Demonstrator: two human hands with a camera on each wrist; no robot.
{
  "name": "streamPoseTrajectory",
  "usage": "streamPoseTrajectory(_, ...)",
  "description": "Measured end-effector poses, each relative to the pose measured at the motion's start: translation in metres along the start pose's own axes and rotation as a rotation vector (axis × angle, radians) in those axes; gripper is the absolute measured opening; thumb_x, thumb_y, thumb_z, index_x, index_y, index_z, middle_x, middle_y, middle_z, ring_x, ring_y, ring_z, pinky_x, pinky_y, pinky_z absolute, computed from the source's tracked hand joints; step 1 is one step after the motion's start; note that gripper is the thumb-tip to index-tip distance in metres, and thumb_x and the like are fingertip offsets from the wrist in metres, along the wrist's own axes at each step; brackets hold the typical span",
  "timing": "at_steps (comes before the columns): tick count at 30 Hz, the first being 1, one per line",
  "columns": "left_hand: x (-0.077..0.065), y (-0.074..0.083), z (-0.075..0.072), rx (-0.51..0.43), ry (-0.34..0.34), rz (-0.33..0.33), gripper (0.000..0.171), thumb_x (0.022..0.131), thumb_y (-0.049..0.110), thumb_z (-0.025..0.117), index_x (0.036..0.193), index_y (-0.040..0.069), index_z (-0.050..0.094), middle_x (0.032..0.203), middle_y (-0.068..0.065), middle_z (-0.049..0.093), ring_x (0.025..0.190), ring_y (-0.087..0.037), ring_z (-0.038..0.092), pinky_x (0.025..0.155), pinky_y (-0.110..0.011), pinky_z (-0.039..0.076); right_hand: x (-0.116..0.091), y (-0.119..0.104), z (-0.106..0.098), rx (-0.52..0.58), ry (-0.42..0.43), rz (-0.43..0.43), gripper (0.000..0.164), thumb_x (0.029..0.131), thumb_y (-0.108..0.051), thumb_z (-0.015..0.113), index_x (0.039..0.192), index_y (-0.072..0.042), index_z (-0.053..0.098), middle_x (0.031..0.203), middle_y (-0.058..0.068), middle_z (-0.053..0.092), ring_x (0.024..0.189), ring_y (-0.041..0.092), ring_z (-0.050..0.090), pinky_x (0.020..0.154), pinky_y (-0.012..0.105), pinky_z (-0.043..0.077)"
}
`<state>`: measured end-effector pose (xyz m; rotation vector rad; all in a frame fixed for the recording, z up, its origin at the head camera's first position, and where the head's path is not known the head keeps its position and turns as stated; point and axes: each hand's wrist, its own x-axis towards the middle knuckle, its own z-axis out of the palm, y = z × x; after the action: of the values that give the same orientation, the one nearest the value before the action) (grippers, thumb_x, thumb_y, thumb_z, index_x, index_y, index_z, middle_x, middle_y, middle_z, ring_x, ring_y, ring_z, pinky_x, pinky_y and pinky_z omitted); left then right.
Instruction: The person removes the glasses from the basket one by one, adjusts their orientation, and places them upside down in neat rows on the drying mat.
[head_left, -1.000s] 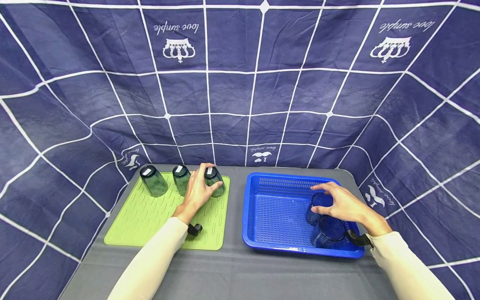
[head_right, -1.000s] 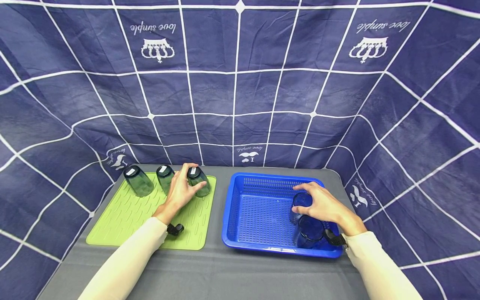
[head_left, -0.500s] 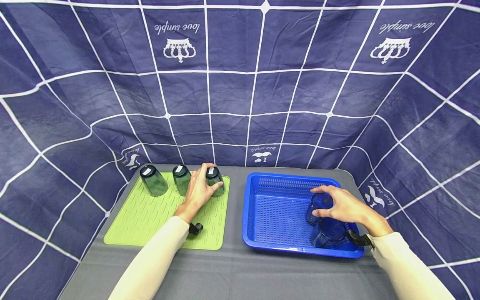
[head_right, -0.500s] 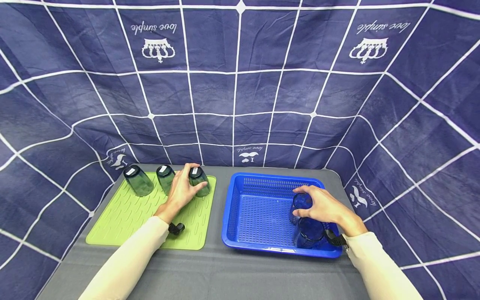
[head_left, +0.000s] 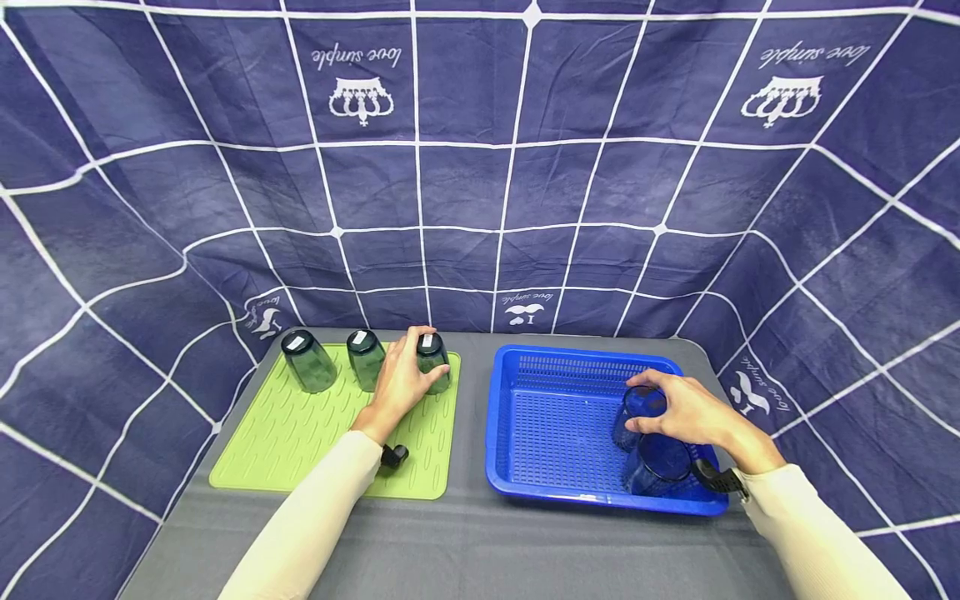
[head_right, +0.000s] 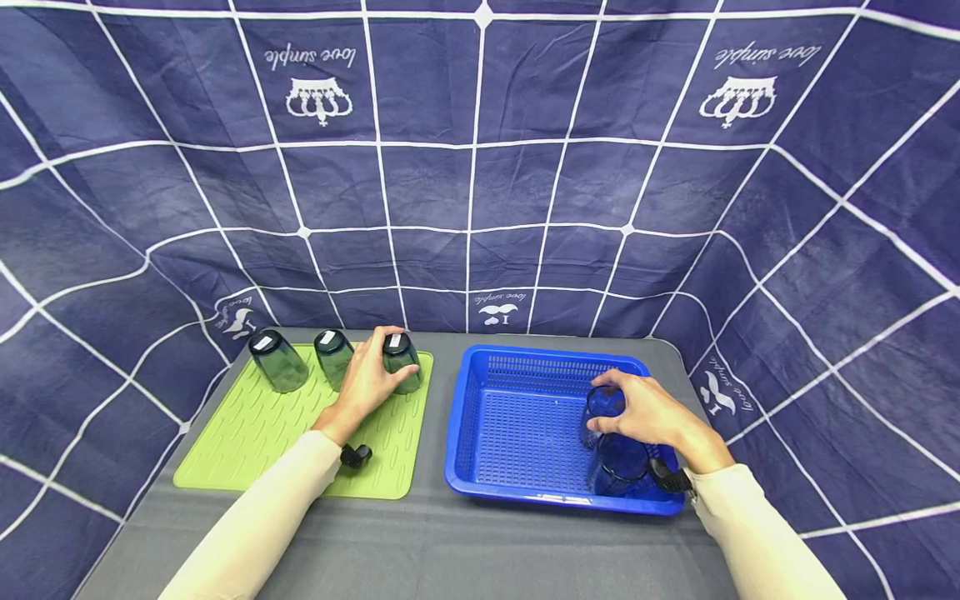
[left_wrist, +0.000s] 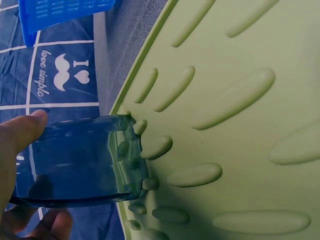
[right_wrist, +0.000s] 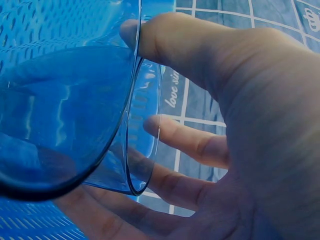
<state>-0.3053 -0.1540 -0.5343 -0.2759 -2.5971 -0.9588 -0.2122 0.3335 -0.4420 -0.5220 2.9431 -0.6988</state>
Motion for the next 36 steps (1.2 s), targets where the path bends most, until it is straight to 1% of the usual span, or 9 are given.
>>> streamPoseTrajectory(7, 0.0, 0.001, -0.002, -0.005, -0.027, -0.037, 0.082, 0.089, 0.026, 0.105, 0.156, 0.024, 0.058, 0.156, -0.021, 0.074, 0.129, -0.053, 0.069, 0.109, -0.066, 0.058, -0.001, -0.002, 0.0, -0.009, 0.016, 0.007, 0.068, 0.087, -0.04, 0.105, 0.139, -0.008, 0.077, 0.133, 0.017, 0.084, 0.119, 0.035, 0.084, 0.101, 0.059, 0.066)
streamPoseTrajectory(13, -0.001, 0.001, -0.001, -0.012, -0.018, -0.036, 0.083, 0.088, 0.026, 0.105, 0.157, 0.023, 0.058, 0.158, -0.02, 0.074, 0.131, -0.054, 0.068, 0.111, -0.067, 0.057, -0.003, -0.002, 0.002, -0.039, 0.048, -0.023, 0.065, 0.086, -0.039, 0.105, 0.136, -0.007, 0.078, 0.127, 0.014, 0.086, 0.113, 0.033, 0.085, 0.095, 0.053, 0.066)
streamPoseTrajectory(15, -0.001, 0.001, 0.0, -0.012, -0.016, -0.035, 0.083, 0.088, 0.026, 0.105, 0.157, 0.023, 0.058, 0.158, -0.02, 0.073, 0.131, -0.054, 0.068, 0.111, -0.067, 0.057, -0.004, -0.002, 0.002, -0.051, 0.061, -0.029, 0.064, 0.086, -0.037, 0.104, 0.136, -0.007, 0.078, 0.125, 0.014, 0.086, 0.113, 0.035, 0.085, 0.095, 0.054, 0.066)
streamPoseTrajectory(20, -0.003, 0.002, 0.0, -0.001, -0.009, -0.045, 0.084, 0.088, 0.026, 0.105, 0.158, 0.022, 0.058, 0.159, -0.019, 0.073, 0.131, -0.055, 0.068, 0.11, -0.068, 0.057, -0.006, -0.003, 0.003, -0.079, 0.088, -0.046, 0.063, 0.086, -0.037, 0.104, 0.136, -0.008, 0.079, 0.123, 0.017, 0.087, 0.117, 0.042, 0.084, 0.099, 0.064, 0.065)
streamPoseTrajectory(22, -0.003, 0.003, 0.0, -0.003, -0.007, -0.05, 0.084, 0.089, 0.025, 0.105, 0.158, 0.022, 0.058, 0.16, -0.019, 0.073, 0.133, -0.055, 0.068, 0.111, -0.068, 0.057, -0.006, -0.004, 0.004, -0.087, 0.102, -0.055, 0.062, 0.086, -0.036, 0.103, 0.136, -0.008, 0.08, 0.122, 0.018, 0.088, 0.117, 0.043, 0.084, 0.1, 0.066, 0.065)
streamPoseTrajectory(30, -0.007, 0.003, 0.002, -0.005, 0.005, -0.055, 0.084, 0.09, 0.024, 0.104, 0.159, 0.023, 0.056, 0.163, -0.017, 0.071, 0.137, -0.053, 0.066, 0.115, -0.067, 0.057, -0.007, -0.003, 0.009, -0.099, 0.145, -0.06, 0.062, 0.084, -0.036, 0.103, 0.133, -0.006, 0.082, 0.117, 0.015, 0.089, 0.111, 0.039, 0.085, 0.097, 0.062, 0.066)
streamPoseTrajectory(36, -0.007, 0.003, 0.004, -0.004, 0.019, -0.058, 0.084, 0.089, 0.024, 0.104, 0.158, 0.024, 0.057, 0.161, -0.019, 0.072, 0.138, -0.053, 0.067, 0.115, -0.067, 0.056, -0.008, -0.005, 0.01, -0.089, 0.172, -0.044, 0.063, 0.083, -0.036, 0.102, 0.135, -0.005, 0.081, 0.117, 0.016, 0.088, 0.112, 0.039, 0.085, 0.096, 0.062, 0.066)
